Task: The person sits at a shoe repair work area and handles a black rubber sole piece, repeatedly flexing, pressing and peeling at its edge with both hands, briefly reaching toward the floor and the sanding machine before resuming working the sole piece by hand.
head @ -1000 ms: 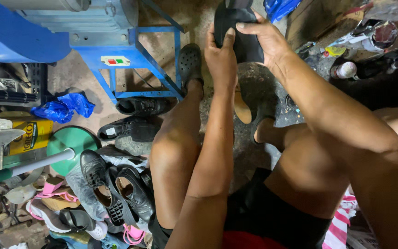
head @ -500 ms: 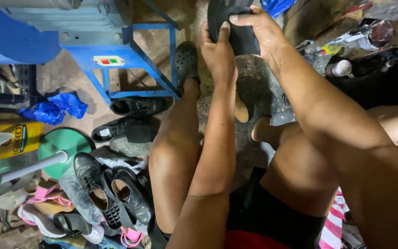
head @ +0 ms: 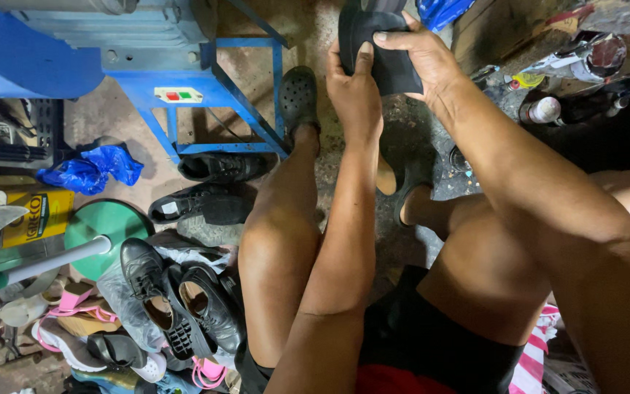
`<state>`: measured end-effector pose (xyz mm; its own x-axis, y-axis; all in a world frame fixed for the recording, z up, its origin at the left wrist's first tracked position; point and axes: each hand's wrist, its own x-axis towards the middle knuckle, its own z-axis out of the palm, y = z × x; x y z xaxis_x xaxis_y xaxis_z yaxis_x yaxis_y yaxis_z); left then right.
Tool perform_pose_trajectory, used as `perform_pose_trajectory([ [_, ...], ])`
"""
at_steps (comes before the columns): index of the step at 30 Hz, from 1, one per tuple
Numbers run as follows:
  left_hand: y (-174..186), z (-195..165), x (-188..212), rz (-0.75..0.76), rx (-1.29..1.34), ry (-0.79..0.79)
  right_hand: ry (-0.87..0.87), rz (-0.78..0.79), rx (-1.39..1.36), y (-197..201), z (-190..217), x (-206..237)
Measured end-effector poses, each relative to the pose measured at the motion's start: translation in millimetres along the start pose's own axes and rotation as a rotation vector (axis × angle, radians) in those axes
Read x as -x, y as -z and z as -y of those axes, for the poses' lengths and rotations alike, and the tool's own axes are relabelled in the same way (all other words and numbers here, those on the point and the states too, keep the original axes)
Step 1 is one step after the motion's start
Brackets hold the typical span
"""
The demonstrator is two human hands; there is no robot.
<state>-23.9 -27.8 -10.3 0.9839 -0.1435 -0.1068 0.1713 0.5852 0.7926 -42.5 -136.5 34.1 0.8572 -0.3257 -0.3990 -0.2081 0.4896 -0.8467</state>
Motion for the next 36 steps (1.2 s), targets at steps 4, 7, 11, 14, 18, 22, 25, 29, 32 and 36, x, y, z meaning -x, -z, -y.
perform_pose_trajectory([
  [4, 0, -6, 9, -0.002, -0.042, -0.015, 0.012, 0.072, 0.041, 4, 1, 5],
  [7, 2, -7, 15, -0.034, -0.039, -0.002, 0.027, 0.114, 0.118, 8, 0, 5],
  [11, 5, -3, 13, -0.067, -0.082, 0.050, 0.062, 0.217, 0.119, 11, -3, -1],
  [14, 3, 2, 6, -0.067, 0.031, 0.037, 0.022, 0.182, 0.094, 11, -4, -8],
  [18, -6, 8, -11, -0.064, 0.216, -0.034, 0.002, 0.022, 0.060, 13, -4, -22],
  [22, -11, 7, -19, -0.143, 0.087, -0.043, 0.053, 0.145, -0.057, 13, -7, -32],
  [25, -10, 6, -18, -0.138, 0.069, -0.046, 0.071, 0.189, -0.097, 11, -9, -30],
  [29, -7, 6, -15, -0.094, 0.153, -0.038, 0.001, -0.022, 0.025, 4, -4, -21],
  [32, -5, 7, -12, -0.097, 0.100, -0.021, -0.073, -0.109, 0.132, 0, 0, -9],
  [36, -4, 5, -7, -0.090, 0.066, 0.006, -0.004, 0.019, 0.057, -5, 5, 0],
])
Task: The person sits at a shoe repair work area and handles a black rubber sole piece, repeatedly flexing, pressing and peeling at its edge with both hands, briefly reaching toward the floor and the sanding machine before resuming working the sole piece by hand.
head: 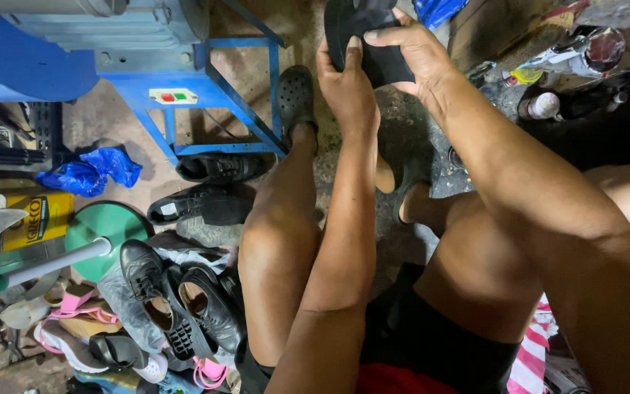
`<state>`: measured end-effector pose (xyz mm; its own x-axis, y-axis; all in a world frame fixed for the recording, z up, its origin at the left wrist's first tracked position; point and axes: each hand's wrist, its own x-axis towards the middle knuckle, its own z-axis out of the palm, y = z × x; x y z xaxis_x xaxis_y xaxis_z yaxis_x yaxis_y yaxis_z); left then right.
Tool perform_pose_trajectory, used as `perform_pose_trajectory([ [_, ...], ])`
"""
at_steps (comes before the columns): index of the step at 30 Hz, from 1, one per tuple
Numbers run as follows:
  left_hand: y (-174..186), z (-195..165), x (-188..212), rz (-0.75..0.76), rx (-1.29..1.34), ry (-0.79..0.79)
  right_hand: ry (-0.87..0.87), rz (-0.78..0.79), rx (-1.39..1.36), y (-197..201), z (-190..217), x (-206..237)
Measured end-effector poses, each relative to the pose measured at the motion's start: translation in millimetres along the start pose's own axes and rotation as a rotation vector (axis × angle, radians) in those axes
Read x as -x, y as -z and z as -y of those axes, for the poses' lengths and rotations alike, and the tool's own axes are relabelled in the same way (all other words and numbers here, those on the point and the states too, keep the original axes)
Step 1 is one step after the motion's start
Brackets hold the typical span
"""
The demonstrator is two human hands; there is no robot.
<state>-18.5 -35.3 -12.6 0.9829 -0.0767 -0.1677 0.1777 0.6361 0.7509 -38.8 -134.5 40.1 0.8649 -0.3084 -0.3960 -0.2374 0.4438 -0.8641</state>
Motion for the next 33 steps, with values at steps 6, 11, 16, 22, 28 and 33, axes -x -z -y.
perform_pose_trajectory([
  [6, 2, -1, 8, 0.033, 0.012, 0.011, -0.013, -0.037, 0.085, -1, 4, 11],
  [11, 14, 9, 9, -0.030, -0.071, 0.060, 0.038, 0.138, 0.085, 12, 0, 0],
  [16, 13, -42, 39, 0.019, -0.697, -0.118, -0.110, -0.059, 0.866, 52, -17, -4],
  [22, 61, -208, 111, 0.399, -1.008, 0.008, -0.238, 0.374, 1.478, 90, -17, -15],
  [28, 270, -236, 122, -0.050, -0.909, -0.262, -0.020, 0.492, 1.606, 59, 12, 16],
  [33, 475, -229, 92, -0.467, -1.265, -0.223, 0.403, 0.437, 1.750, 14, 5, 111],
])
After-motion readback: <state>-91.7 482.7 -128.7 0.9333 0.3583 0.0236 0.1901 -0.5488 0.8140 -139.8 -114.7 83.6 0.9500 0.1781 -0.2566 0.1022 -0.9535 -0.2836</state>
